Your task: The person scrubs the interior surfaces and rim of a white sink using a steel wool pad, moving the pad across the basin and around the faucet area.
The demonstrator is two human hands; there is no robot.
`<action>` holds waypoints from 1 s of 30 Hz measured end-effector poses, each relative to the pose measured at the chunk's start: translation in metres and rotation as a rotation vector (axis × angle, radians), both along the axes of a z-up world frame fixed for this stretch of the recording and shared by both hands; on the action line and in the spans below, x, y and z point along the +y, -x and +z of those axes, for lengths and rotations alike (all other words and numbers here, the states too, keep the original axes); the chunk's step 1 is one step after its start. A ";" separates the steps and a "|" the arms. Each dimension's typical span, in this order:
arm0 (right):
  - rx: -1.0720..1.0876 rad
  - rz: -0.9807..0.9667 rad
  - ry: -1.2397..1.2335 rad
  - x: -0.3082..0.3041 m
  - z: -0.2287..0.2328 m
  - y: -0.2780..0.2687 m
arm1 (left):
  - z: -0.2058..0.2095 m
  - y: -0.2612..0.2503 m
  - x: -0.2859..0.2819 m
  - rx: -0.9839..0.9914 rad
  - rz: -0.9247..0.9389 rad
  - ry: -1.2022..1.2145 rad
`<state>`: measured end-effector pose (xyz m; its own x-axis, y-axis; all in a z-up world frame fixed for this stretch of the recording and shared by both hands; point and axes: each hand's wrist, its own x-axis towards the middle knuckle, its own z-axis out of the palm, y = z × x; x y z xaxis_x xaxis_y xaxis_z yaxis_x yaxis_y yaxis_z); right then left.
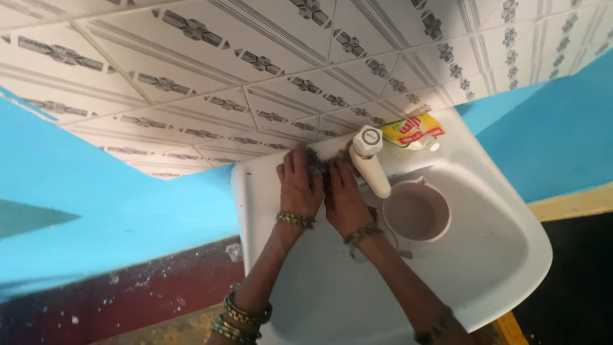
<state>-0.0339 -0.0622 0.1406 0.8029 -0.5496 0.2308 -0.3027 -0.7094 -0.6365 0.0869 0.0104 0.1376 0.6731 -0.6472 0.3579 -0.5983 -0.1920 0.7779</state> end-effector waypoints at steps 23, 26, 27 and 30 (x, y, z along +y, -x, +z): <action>0.439 -0.232 0.848 -0.001 -0.048 -0.026 | -0.023 -0.021 0.011 -0.572 -0.336 -0.197; 0.278 -0.255 0.924 -0.028 -0.049 -0.049 | -0.022 -0.022 -0.008 -0.579 -0.267 -0.199; 0.286 -0.253 0.921 -0.034 -0.050 -0.055 | -0.023 -0.027 -0.017 -0.557 -0.232 -0.256; 0.448 -0.246 0.886 -0.041 -0.055 -0.063 | -0.026 -0.026 -0.024 -0.555 -0.187 -0.270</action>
